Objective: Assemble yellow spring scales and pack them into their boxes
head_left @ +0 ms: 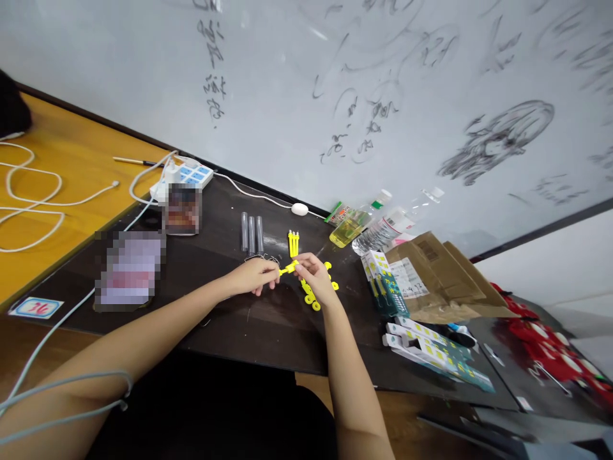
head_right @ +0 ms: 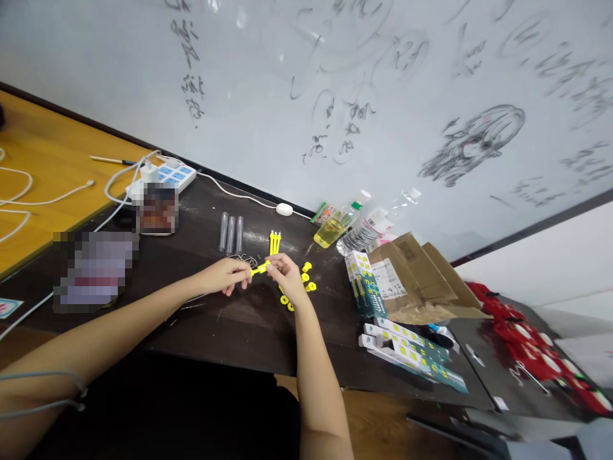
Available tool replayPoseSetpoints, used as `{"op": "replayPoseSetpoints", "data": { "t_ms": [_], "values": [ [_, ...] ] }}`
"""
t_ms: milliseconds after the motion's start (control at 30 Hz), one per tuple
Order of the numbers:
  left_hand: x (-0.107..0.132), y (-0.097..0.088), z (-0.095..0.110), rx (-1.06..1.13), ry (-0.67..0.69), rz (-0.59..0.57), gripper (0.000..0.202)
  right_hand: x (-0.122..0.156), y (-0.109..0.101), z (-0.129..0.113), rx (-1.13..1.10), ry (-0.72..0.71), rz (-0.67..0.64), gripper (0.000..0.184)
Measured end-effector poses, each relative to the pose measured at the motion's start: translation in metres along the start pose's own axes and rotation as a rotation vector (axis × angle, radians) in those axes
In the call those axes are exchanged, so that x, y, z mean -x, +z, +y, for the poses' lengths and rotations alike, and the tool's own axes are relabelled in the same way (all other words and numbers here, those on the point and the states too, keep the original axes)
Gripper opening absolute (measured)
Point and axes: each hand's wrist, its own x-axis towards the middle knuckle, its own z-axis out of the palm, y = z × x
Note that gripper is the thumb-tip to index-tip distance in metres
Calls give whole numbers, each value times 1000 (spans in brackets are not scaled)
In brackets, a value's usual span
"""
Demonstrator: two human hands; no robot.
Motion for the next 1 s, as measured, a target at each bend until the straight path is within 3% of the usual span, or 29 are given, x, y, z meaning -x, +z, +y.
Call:
{"op": "replayPoseSetpoints", "data": {
  "t_ms": [333, 1000],
  "values": [
    [5, 0, 3, -123, 42, 49, 19, -1, 2, 7, -18, 76, -1, 29],
    [7, 1, 7, -330, 76, 168, 25, 3, 1, 11, -12, 19, -43, 25]
  ]
}}
